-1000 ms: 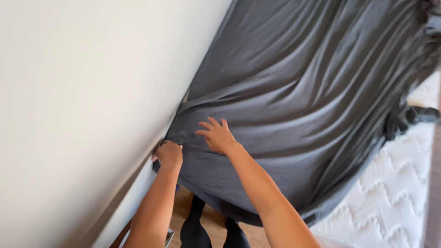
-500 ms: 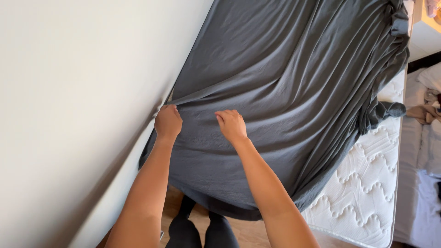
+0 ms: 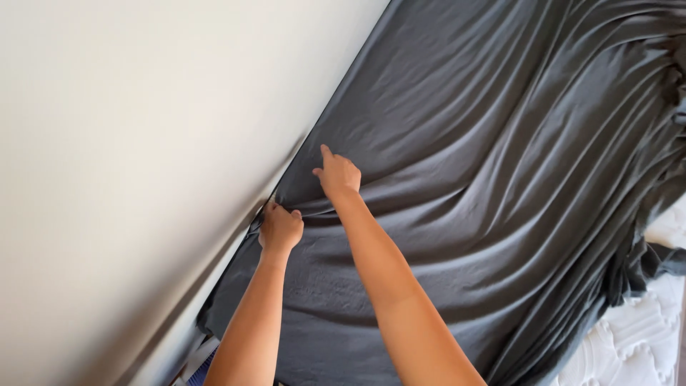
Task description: The person spreads a dark gray fitted sheet over a white mattress, tucking the edges under the mattress corners and smoothing the surface. The person moves around the bed to adjust the sheet on all sides.
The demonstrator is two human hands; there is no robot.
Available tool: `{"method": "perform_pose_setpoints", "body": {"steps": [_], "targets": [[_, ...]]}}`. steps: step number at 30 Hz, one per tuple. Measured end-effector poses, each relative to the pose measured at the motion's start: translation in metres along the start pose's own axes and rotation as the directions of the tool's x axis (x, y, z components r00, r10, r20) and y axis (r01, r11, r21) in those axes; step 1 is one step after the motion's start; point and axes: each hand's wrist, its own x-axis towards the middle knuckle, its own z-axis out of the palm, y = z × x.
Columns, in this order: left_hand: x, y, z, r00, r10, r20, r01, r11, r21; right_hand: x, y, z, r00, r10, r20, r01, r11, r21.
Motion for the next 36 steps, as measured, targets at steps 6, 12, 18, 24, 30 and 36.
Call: {"method": "perform_pose_setpoints", "body": {"steps": [6,12,18,24,30,36], "targets": [[-0.053,0.052,-0.041,0.997,0.005,-0.074,-0.012,0.996,-0.093,0.061,0.005,0.072,0.998,-0.033,0.055,0.036,0.998,-0.048],[-0.072,0.049,0.003,0.720,0.340,-0.605,-0.414,0.910,0.018,0.053,-0.007,-0.004,0.946,-0.144,-0.289,0.270,0.843,0.465],[-0.044,0.023,0.020,0.895,0.208,-0.395,-0.134,0.969,0.207,0.036,0.007,-0.033,0.841,-0.461,0.284,0.517,0.840,-0.167],[-0.011,0.020,0.025,0.975,0.084,-0.204,-0.016,0.950,0.312,0.047,0.002,0.005,0.920,-0.324,0.219,0.382,0.864,-0.328],[0.016,0.012,0.033,0.964,0.133,-0.233,-0.035,0.923,0.382,0.056,-0.020,0.012,0.931,-0.181,0.316,0.315,0.835,-0.452],[0.017,0.046,0.054,0.835,0.324,-0.444,-0.089,0.877,0.472,0.068,-0.015,0.031,0.936,-0.206,0.287,0.307,0.875,-0.374]]}}
